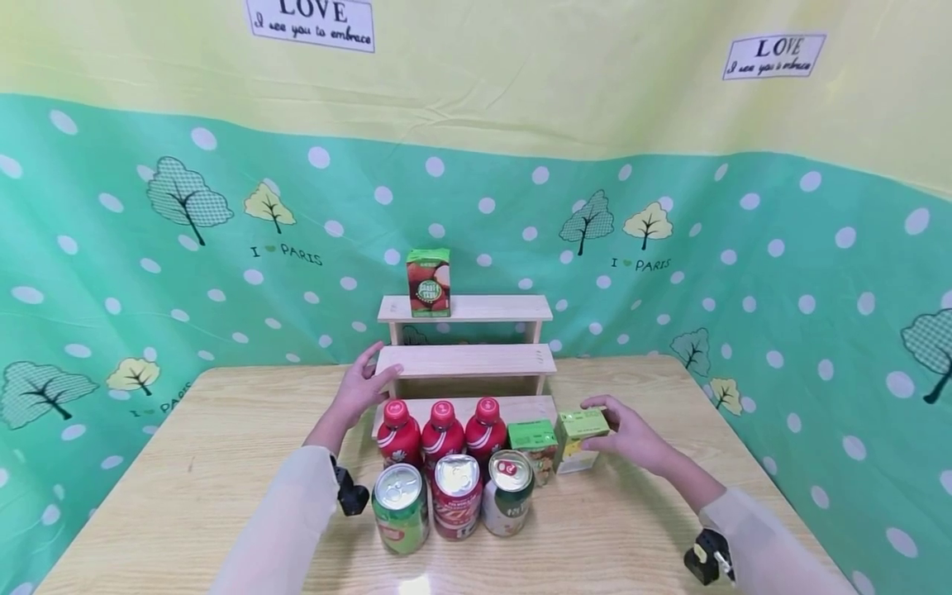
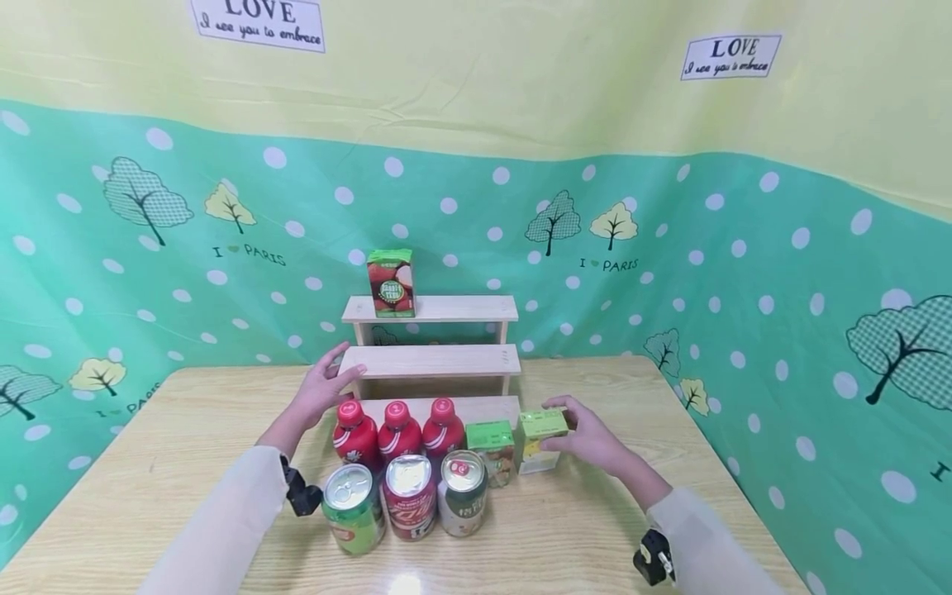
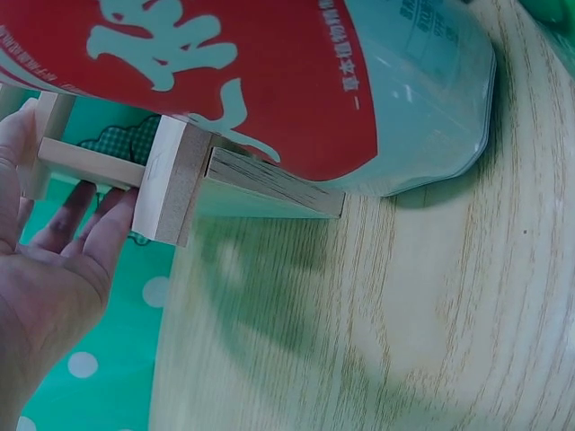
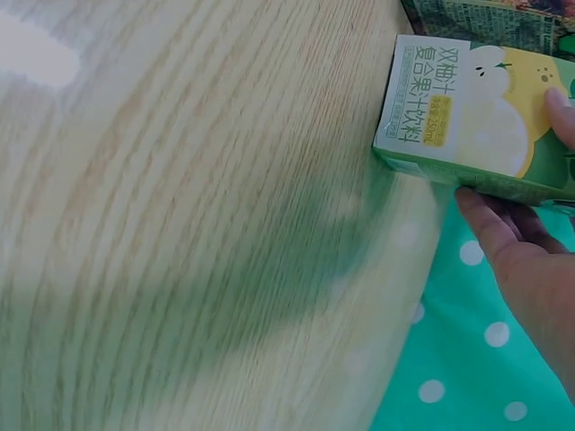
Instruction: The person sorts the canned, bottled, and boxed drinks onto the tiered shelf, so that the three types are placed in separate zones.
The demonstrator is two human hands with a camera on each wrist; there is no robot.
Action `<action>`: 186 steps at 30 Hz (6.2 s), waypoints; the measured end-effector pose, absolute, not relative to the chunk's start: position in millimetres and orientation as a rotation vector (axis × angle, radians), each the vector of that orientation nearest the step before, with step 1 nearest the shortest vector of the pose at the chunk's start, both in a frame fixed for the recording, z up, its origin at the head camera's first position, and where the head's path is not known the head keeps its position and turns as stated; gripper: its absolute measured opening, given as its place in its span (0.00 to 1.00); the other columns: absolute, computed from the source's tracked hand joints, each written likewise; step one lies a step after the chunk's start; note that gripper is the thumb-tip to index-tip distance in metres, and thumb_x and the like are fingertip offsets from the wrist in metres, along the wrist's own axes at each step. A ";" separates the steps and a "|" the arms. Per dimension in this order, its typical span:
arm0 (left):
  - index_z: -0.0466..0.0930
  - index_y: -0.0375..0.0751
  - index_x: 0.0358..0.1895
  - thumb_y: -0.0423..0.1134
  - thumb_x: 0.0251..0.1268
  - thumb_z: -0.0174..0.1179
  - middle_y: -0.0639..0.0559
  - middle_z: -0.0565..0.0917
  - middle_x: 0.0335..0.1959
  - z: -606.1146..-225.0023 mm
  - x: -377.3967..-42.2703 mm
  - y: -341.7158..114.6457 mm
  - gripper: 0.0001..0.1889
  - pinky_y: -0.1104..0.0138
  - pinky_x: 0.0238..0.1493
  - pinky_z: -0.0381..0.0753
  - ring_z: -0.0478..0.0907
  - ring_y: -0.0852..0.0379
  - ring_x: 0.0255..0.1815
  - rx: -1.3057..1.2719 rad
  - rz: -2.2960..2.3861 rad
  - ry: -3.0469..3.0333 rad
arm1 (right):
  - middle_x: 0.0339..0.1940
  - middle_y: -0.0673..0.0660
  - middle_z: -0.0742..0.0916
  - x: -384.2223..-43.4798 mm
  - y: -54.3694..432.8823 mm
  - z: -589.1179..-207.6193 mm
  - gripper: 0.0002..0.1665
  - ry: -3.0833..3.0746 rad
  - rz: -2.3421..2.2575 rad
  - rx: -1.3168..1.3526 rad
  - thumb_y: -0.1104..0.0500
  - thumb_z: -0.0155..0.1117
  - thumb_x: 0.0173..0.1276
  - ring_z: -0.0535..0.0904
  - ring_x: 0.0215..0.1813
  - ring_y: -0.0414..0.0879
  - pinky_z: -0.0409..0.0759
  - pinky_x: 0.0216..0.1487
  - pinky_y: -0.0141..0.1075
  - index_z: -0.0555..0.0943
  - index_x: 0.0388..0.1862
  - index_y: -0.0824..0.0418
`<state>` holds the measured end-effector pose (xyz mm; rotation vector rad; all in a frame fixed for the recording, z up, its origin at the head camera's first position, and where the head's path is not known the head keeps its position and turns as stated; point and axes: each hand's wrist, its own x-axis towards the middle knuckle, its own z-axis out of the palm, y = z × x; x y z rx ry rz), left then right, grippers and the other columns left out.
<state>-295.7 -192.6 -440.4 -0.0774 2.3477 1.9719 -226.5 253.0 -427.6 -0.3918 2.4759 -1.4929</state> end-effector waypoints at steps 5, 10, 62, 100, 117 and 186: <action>0.44 0.54 0.75 0.52 0.61 0.61 0.32 0.57 0.71 -440.3 -295.8 -192.9 0.43 0.47 0.59 0.74 0.62 0.34 0.68 -0.079 1.966 2.353 | 0.50 0.65 0.80 -224.5 252.9 -430.0 0.39 2.468 -1.533 -0.366 0.60 0.72 0.53 0.79 0.47 0.49 0.82 0.43 0.33 0.65 0.62 0.65; 0.44 0.56 0.75 0.52 0.61 0.60 0.32 0.56 0.72 -440.7 -295.6 -192.7 0.43 0.47 0.59 0.73 0.61 0.34 0.68 -0.082 1.961 2.357 | 0.50 0.66 0.80 -221.4 255.5 -428.2 0.39 2.500 -1.528 -0.376 0.58 0.72 0.54 0.79 0.47 0.49 0.82 0.42 0.32 0.65 0.62 0.65; 0.46 0.57 0.74 0.51 0.61 0.61 0.33 0.58 0.71 -438.7 -293.8 -191.6 0.42 0.47 0.59 0.73 0.62 0.35 0.68 -0.089 1.993 2.338 | 0.59 0.68 0.76 -257.0 307.1 -343.4 0.46 2.840 -1.488 -0.157 0.46 0.67 0.59 0.75 0.41 0.24 0.80 0.42 0.23 0.59 0.70 0.63; 0.45 0.55 0.75 0.51 0.63 0.59 0.34 0.57 0.72 -437.2 -295.5 -191.5 0.41 0.46 0.60 0.72 0.62 0.36 0.69 -0.076 2.005 2.347 | 0.61 0.62 0.75 -294.8 265.4 -282.5 0.48 2.845 -1.515 -0.136 0.42 0.67 0.57 0.77 0.48 0.40 0.79 0.43 0.23 0.57 0.72 0.52; 0.47 0.57 0.74 0.50 0.62 0.60 0.35 0.55 0.73 -439.6 -295.2 -191.5 0.41 0.46 0.61 0.72 0.62 0.37 0.69 -0.104 2.010 2.321 | 0.59 0.62 0.77 -311.5 234.4 -271.2 0.45 2.826 -1.546 -0.200 0.45 0.68 0.57 0.76 0.55 0.50 0.80 0.49 0.30 0.60 0.70 0.54; 0.46 0.56 0.74 0.51 0.61 0.61 0.35 0.56 0.72 -439.0 -293.8 -188.9 0.42 0.46 0.61 0.71 0.62 0.37 0.69 -0.107 2.035 2.302 | 0.55 0.61 0.79 -337.9 121.5 -258.8 0.39 2.730 -1.665 -0.309 0.57 0.68 0.60 0.76 0.55 0.51 0.79 0.55 0.42 0.63 0.68 0.53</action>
